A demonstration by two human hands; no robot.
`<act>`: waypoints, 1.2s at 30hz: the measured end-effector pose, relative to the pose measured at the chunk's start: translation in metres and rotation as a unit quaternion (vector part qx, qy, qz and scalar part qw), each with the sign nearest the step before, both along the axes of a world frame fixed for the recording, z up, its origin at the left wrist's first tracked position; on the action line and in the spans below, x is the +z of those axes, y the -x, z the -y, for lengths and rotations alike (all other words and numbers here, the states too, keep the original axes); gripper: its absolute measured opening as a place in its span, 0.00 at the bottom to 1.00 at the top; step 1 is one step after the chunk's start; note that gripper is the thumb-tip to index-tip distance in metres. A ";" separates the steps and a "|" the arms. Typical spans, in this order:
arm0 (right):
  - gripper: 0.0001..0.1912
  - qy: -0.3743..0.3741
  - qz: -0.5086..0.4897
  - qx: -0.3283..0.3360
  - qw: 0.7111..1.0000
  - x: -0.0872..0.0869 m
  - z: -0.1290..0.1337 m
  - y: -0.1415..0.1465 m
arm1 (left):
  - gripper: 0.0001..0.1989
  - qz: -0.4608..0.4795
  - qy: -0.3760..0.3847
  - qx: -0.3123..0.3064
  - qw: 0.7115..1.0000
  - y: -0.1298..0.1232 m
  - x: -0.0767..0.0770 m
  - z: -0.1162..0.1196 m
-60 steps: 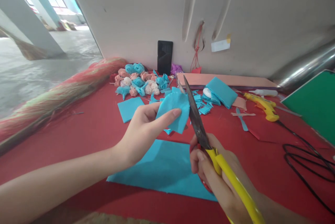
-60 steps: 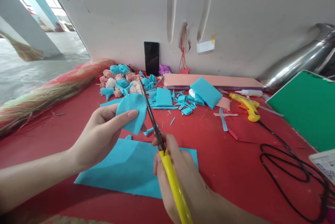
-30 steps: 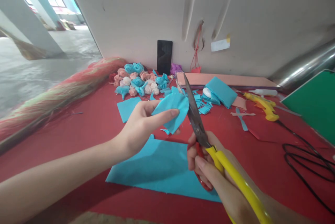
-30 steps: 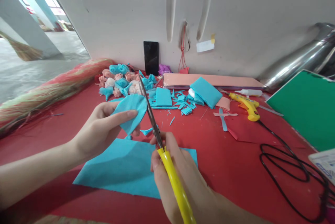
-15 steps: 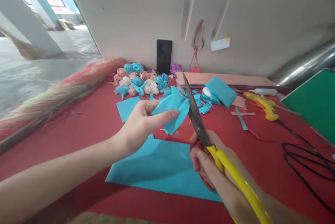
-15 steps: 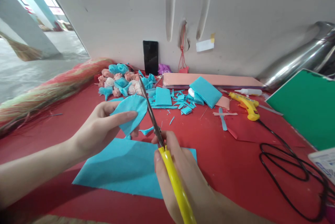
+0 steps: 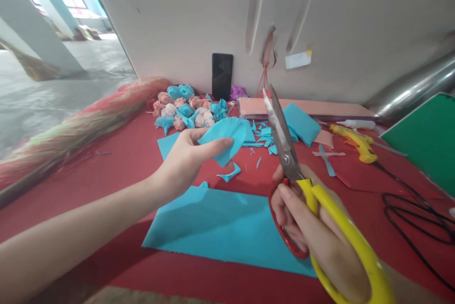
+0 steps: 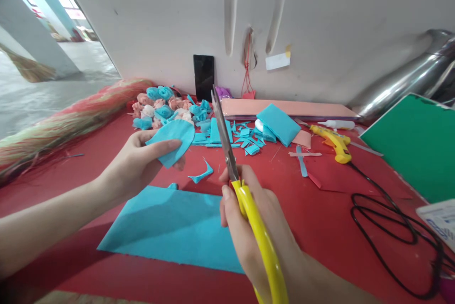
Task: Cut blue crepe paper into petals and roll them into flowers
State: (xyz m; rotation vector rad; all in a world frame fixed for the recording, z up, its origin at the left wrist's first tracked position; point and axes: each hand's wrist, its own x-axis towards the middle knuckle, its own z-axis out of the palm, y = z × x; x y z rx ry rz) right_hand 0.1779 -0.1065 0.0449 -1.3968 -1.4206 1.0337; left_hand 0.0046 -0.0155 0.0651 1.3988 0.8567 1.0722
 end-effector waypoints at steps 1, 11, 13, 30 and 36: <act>0.12 0.004 -0.006 -0.003 1.000 0.000 -0.002 -0.002 | 0.12 -0.003 -0.006 0.000 1.000 0.000 -0.001 -0.001; 0.08 0.041 -0.062 0.068 0.995 -0.006 -0.016 -0.011 | 0.11 -0.046 -0.069 0.003 0.997 0.000 -0.006 0.002; 0.08 0.027 -0.066 0.069 0.995 -0.004 -0.015 -0.012 | 0.11 -0.044 -0.071 0.009 0.996 0.000 -0.006 0.002; 0.08 0.076 -0.176 0.073 0.979 0.017 -0.010 -0.012 | 0.20 -0.171 -0.432 0.035 0.885 -0.008 -0.007 0.018; 0.16 0.008 -0.065 0.019 0.998 0.023 -0.010 -0.016 | 0.12 -0.105 -0.063 -0.121 0.985 -0.008 -0.004 0.019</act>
